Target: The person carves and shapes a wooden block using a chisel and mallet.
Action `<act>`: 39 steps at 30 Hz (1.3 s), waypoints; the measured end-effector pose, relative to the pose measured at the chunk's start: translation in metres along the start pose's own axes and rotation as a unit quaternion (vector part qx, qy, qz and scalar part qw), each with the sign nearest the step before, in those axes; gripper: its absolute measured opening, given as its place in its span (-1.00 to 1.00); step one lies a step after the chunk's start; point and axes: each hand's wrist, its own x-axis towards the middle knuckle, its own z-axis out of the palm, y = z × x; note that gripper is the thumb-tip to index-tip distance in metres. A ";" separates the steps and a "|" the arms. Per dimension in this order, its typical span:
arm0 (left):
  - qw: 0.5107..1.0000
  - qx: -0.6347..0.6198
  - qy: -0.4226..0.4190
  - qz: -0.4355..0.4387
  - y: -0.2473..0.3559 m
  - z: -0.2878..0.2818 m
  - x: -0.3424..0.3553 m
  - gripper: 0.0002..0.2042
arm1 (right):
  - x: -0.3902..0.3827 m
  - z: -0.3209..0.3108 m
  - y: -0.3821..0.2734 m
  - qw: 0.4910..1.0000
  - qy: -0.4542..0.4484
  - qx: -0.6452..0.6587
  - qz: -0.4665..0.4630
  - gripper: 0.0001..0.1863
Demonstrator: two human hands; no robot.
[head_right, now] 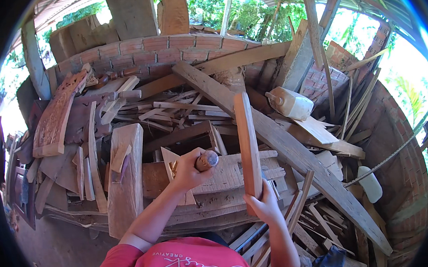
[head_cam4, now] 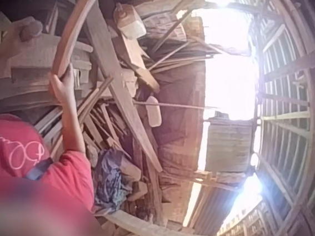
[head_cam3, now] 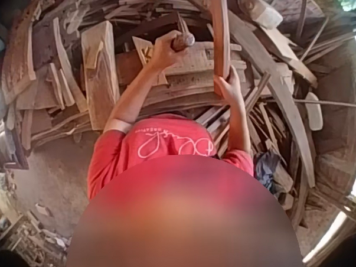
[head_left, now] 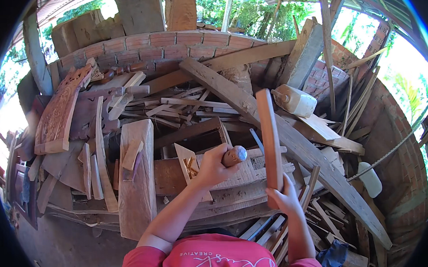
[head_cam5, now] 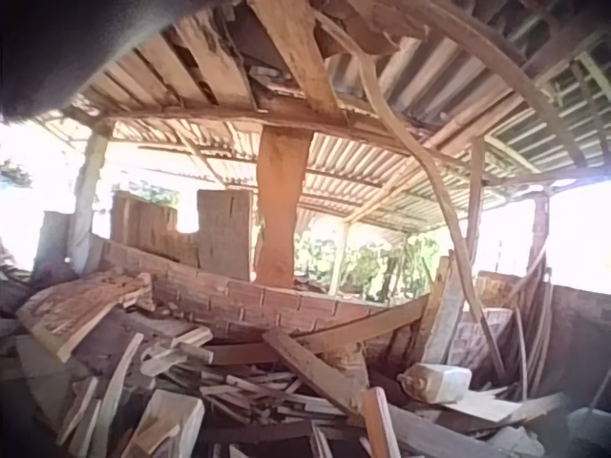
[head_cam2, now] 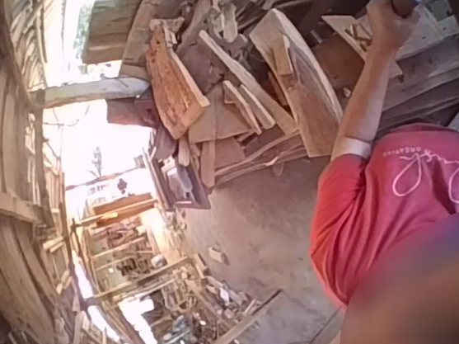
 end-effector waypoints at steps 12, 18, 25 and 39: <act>1.000 0.002 0.000 0.019 0.000 -0.001 -0.003 -0.72 | 0.041 0.031 0.112 0.936 0.003 -0.333 0.114 -0.43; 1.000 0.007 0.004 0.026 0.001 -0.001 -0.003 -0.74 | 0.050 0.020 0.123 0.914 -0.032 -0.397 0.072 -0.33; 1.000 0.014 -0.019 0.006 0.002 0.001 -0.003 -0.71 | 0.057 0.017 0.090 0.949 0.073 -0.303 -0.052 -0.25; 0.968 0.129 -0.207 0.059 -0.024 -0.080 0.012 -0.58 | 0.056 0.071 -0.078 0.929 -0.117 -0.031 -0.349 -0.21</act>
